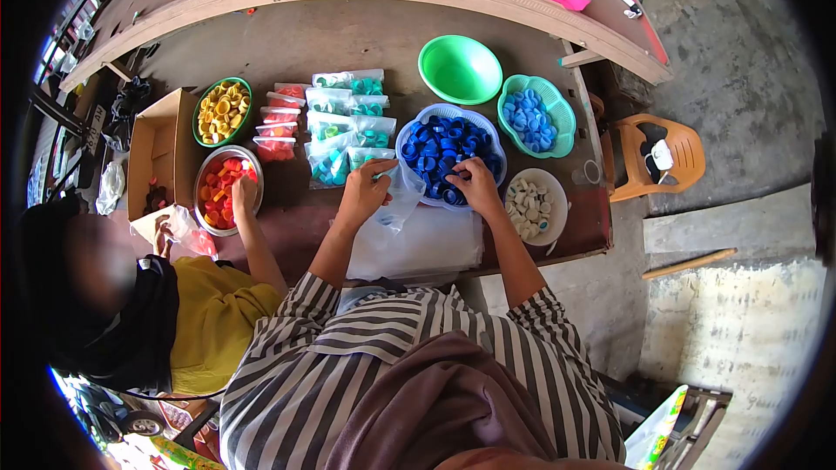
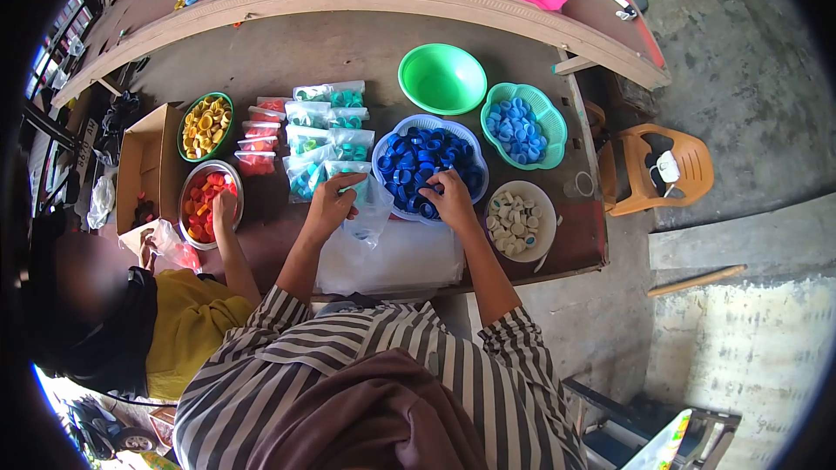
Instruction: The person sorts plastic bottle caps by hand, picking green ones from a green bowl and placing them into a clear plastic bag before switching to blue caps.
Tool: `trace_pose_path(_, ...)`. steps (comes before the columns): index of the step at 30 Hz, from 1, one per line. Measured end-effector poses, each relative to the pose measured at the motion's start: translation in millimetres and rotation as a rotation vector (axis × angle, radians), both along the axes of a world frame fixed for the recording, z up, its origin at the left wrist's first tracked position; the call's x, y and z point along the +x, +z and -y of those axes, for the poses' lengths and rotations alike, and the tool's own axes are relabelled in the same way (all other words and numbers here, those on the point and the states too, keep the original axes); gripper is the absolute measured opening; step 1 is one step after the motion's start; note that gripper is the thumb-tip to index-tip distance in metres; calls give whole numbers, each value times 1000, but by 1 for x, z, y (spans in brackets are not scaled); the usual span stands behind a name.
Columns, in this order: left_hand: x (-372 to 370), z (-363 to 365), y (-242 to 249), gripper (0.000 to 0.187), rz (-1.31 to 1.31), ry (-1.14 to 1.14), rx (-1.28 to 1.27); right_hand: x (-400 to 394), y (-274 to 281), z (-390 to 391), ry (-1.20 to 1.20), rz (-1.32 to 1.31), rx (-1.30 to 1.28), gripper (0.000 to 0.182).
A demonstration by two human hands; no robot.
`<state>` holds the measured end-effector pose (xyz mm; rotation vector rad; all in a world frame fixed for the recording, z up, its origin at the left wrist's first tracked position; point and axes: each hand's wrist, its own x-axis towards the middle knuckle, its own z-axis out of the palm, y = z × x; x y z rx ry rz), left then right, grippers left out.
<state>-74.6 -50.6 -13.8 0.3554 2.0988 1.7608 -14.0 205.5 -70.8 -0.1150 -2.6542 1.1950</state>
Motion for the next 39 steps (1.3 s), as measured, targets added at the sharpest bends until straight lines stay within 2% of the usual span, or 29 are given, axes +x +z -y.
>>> trace_pose_path(3,1,-3,-3,37,-5,-21,-34,8,5,4,-17,-40,1,25)
trace_pose_path(6,1,-8,-4,38,-2,-39,-26,14,40,24,-96,-50,-145,25)
trace_pose_path(8,1,-12,-4,38,-11,-44,-10,13,58,40,-141,-185,-346,25)
trace_pose_path(9,2,-14,-3,38,-11,-53,-10,13,65,49,-150,-188,-345,25)
trace_pose_path(11,3,-18,0,37,-31,-72,-15,10,74,63,-120,-265,-288,24)
trace_pose_path(13,2,-21,1,37,-35,-76,-23,6,75,62,-35,-199,-250,22)
trace_pose_path(15,3,-19,-1,36,-33,-68,-40,-2,71,58,139,-366,58,20)
trace_pose_path(17,1,-17,-2,36,-32,-52,-36,-3,67,50,9,-274,-122,15)
trace_pose_path(20,-2,-10,-4,37,-31,-29,-45,-2,32,25,-98,-161,-150,12)
trace_pose_path(22,-5,-8,-7,36,-29,-22,-48,4,-12,6,-51,15,233,17)
trace_pose_path(25,-7,-6,-6,35,-37,-11,-38,15,-17,14,-43,111,377,23)
trace_pose_path(30,-12,-6,-12,33,-30,-13,-14,4,-28,11,-53,195,407,27)
trace_pose_path(33,-15,-7,-13,32,-19,-4,-3,-2,-36,3,-41,181,293,22)
trace_pose_path(35,-16,-7,-14,31,-7,5,3,-6,-38,-4,-77,242,40,16)
trace_pose_path(39,-19,-6,-18,31,-16,-2,-17,-13,-21,-13,-104,331,-84,16)
